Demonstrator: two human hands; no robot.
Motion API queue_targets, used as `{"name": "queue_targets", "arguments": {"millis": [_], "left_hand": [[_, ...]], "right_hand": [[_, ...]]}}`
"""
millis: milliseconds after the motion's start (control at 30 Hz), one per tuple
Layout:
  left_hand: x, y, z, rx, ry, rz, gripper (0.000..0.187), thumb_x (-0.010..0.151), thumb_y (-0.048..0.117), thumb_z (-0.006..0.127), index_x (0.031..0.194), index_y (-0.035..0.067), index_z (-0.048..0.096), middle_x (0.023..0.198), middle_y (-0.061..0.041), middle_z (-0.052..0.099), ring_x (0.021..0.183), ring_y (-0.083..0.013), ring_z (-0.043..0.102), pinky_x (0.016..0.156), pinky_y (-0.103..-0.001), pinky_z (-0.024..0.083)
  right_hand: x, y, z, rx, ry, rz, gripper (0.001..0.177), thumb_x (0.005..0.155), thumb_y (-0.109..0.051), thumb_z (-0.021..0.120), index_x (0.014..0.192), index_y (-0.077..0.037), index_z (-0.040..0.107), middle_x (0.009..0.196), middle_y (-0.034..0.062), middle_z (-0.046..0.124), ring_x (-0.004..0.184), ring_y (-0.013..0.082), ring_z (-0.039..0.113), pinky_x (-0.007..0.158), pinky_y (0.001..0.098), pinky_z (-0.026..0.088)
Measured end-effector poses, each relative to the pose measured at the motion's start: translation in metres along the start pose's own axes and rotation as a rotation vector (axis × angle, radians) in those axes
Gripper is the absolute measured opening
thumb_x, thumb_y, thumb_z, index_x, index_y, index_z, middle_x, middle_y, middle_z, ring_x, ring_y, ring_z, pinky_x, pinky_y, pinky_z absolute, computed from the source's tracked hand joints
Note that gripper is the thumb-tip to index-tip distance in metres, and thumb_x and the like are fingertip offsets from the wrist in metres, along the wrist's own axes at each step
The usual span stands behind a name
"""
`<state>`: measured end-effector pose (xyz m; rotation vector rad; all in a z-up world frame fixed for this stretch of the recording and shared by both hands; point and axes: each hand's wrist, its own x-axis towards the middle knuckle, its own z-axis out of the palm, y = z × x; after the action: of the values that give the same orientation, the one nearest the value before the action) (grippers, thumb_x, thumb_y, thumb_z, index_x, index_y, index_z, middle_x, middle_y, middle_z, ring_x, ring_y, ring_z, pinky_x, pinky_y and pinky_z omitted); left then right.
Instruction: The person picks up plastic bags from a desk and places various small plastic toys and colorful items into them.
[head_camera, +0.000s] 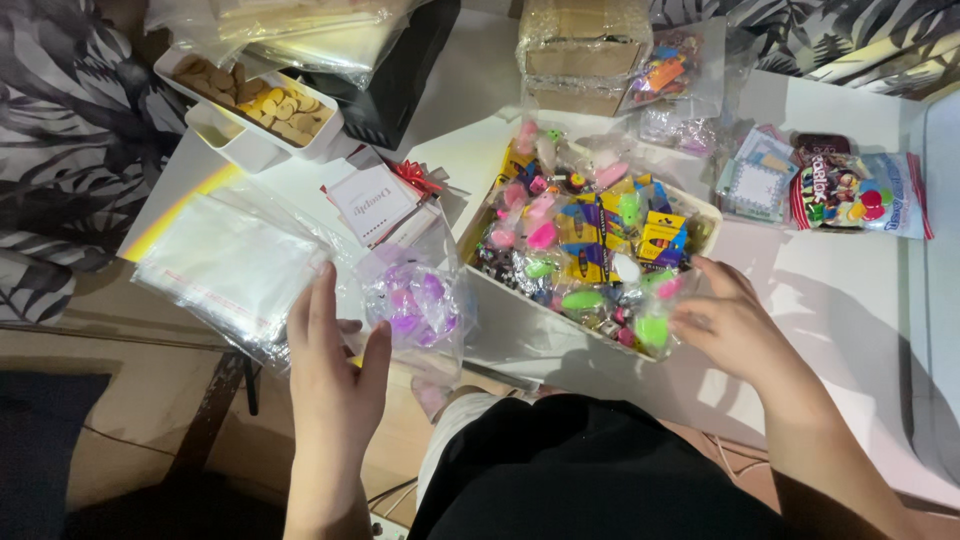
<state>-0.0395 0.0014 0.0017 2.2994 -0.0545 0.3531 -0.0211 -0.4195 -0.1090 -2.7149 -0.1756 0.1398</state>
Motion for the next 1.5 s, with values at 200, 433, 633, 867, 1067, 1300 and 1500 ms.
{"name": "queue_targets", "arguments": {"millis": [200, 433, 633, 867, 1067, 1300, 1500], "left_hand": [[-0.014, -0.007, -0.002, -0.005, 0.007, 0.093, 0.055, 0.086, 0.009, 0.054, 0.137, 0.010, 0.033, 0.125, -0.021, 0.040, 0.076, -0.0215, 0.056, 0.067, -0.034, 0.048], [-0.029, -0.005, -0.009, 0.049, -0.046, -0.016, 0.051, 0.088, 0.004, 0.045, 0.136, 0.019, 0.037, 0.133, -0.023, 0.037, 0.063, -0.0252, 0.056, 0.063, -0.036, 0.046], [-0.031, -0.007, -0.013, 0.124, -0.072, -0.034, 0.048, 0.084, -0.003, 0.045, 0.125, 0.021, 0.053, 0.132, -0.019, 0.040, 0.084, -0.0236, 0.053, 0.064, -0.040, 0.048], [-0.031, -0.007, -0.008, 0.142, -0.121, -0.129, 0.040, 0.088, 0.019, 0.050, 0.127, 0.011, 0.047, 0.127, -0.016, 0.047, 0.079, -0.0232, 0.063, 0.060, -0.042, 0.049], [-0.026, -0.008, -0.003, 0.134, -0.125, -0.112, 0.041, 0.088, 0.020, 0.051, 0.128, 0.010, 0.046, 0.127, -0.016, 0.047, 0.080, -0.0250, 0.061, 0.061, -0.042, 0.049], [-0.023, -0.013, 0.002, 0.090, -0.051, -0.017, 0.044, 0.087, 0.015, 0.053, 0.130, 0.007, 0.044, 0.125, -0.017, 0.048, 0.085, -0.0263, 0.059, 0.060, -0.039, 0.051], [-0.026, -0.013, -0.002, 0.057, -0.003, -0.019, 0.051, 0.086, 0.005, 0.052, 0.134, 0.008, 0.037, 0.131, -0.018, 0.043, 0.055, -0.0195, 0.053, 0.059, -0.035, 0.046]], "right_hand": [[0.021, 0.017, 0.007, 0.002, 0.017, 0.025, 0.026, 0.079, -0.031, 0.064, 0.095, -0.012, 0.073, 0.097, 0.0039, 0.066, 0.100, 0.0221, 0.057, 0.093, 0.0330, 0.042], [0.036, 0.005, -0.032, 0.513, 0.207, 0.085, 0.004, 0.086, -0.012, 0.067, 0.086, -0.008, 0.065, 0.093, -0.0009, 0.062, 0.089, 0.0090, 0.054, 0.087, 0.0218, 0.038], [0.032, -0.006, -0.023, 0.294, 0.279, 0.246, 0.017, 0.087, -0.024, 0.065, 0.100, -0.012, 0.066, 0.104, -0.0014, 0.064, 0.093, 0.0123, 0.055, 0.083, 0.0261, 0.038], [0.021, -0.005, 0.020, -0.028, 0.022, 0.077, 0.016, 0.078, -0.024, 0.063, 0.082, -0.011, 0.072, 0.132, 0.0073, 0.049, 0.117, 0.0271, 0.049, 0.098, 0.0388, 0.038], [0.006, -0.015, 0.009, 0.162, 0.222, -0.006, 0.007, 0.080, -0.012, 0.067, 0.084, -0.006, 0.069, 0.096, 0.0064, 0.062, 0.093, 0.0206, 0.058, 0.089, 0.0317, 0.044], [0.000, -0.034, -0.021, 0.552, 0.219, 0.142, 0.036, 0.073, -0.002, 0.072, 0.105, -0.010, 0.057, 0.097, 0.0046, 0.062, 0.086, 0.0136, 0.059, 0.082, 0.0257, 0.048], [0.033, -0.117, -0.024, 0.157, -0.471, 0.179, 0.069, 0.081, -0.012, 0.059, 0.144, -0.023, 0.033, 0.078, -0.0023, 0.065, 0.075, 0.0136, 0.062, 0.073, 0.0288, 0.043]]}}
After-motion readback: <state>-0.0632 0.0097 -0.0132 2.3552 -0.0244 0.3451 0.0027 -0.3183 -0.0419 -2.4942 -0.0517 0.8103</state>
